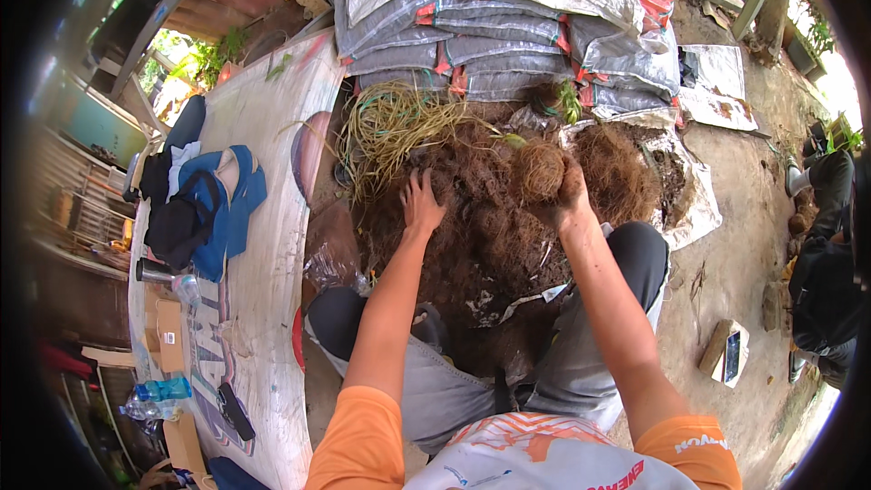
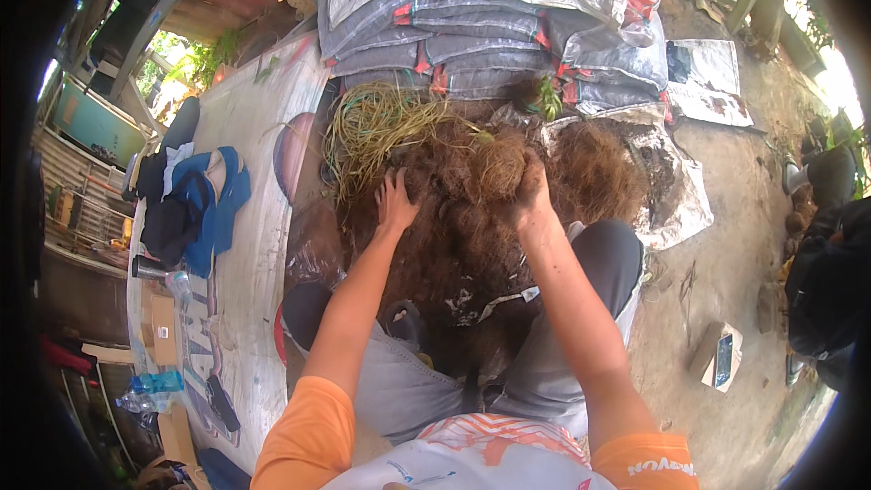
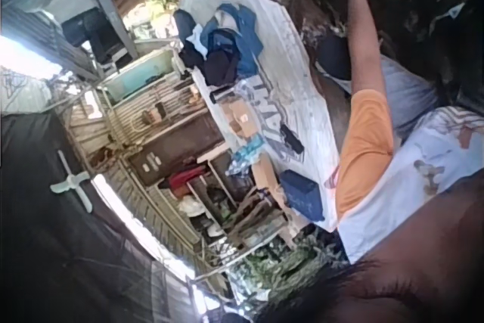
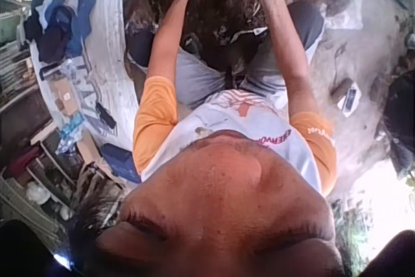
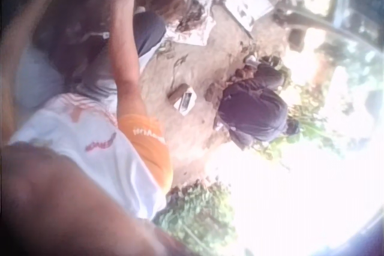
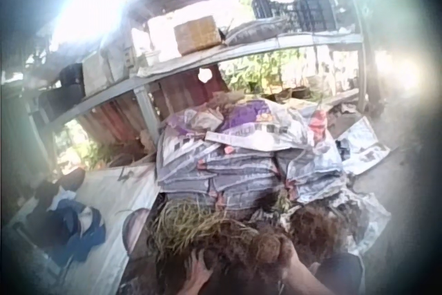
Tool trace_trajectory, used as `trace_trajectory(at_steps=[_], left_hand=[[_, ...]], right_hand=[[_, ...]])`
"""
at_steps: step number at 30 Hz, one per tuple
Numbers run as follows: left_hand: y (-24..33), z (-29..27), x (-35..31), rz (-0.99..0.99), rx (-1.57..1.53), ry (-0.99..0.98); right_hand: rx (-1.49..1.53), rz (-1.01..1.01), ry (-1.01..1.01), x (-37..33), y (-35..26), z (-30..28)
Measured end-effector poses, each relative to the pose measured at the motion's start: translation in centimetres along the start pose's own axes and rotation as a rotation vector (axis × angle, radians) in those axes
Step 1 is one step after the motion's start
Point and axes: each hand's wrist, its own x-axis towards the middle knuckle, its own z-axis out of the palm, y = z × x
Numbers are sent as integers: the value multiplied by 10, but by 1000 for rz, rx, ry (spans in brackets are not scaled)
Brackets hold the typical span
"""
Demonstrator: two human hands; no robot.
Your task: The person packs a small plant into a plastic bag filled with soil and fibrous material. They use both hands to press and shape the soil around the plant, then lift the bag to adjust the contents.
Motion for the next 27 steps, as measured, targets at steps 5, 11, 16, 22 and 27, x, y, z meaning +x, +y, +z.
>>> trace_trajectory(at_steps=[5, 11, 16, 22, 27], left_hand=[[18, 10, 34, 17, 38, -235], [-30, 56, 49, 43, 131, -209], [3, -18, 48, -89, -215, -142], [-24, -11, 74, -233, -458, 60], [-8, -4, 62, -225, -269, -230]], right_hand=[[88, -54, 48, -5, -4, 7], [91, -53, 87, -5, -7, 12], [78, -61, 55, -3, -14, 5], [112, -14, 79, 12, 0, 1], [82, -19, 111, 12, 3, -1]])
